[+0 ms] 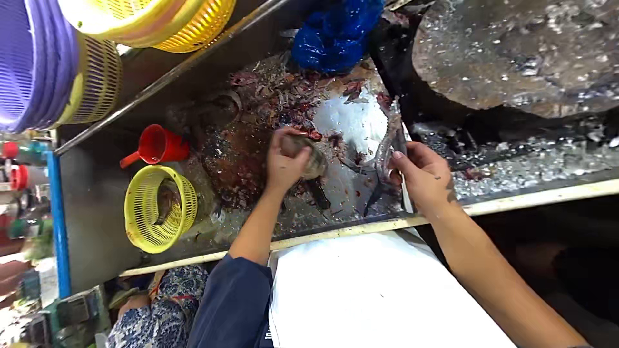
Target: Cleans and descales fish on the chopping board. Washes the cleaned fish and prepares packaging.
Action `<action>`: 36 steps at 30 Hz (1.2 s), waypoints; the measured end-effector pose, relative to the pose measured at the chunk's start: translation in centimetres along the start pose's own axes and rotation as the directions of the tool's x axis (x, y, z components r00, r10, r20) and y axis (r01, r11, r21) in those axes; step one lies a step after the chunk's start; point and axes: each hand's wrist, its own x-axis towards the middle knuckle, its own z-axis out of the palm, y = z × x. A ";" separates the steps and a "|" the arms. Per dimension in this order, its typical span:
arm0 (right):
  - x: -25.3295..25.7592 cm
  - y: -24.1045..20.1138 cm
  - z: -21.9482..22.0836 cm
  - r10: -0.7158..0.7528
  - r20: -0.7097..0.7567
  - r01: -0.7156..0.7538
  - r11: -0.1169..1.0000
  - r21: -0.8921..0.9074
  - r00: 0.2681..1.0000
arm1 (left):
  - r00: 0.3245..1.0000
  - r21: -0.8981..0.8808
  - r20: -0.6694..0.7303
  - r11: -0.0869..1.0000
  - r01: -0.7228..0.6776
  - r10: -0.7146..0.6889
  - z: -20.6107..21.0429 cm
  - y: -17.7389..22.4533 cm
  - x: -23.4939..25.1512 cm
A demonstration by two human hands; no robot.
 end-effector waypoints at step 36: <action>-4.7 -4.9 26.3 0.075 0.337 0.336 0.026 -0.942 0.939 | 0.833 0.215 -0.287 0.816 0.537 -0.473 -16.7 -3.7 -9.1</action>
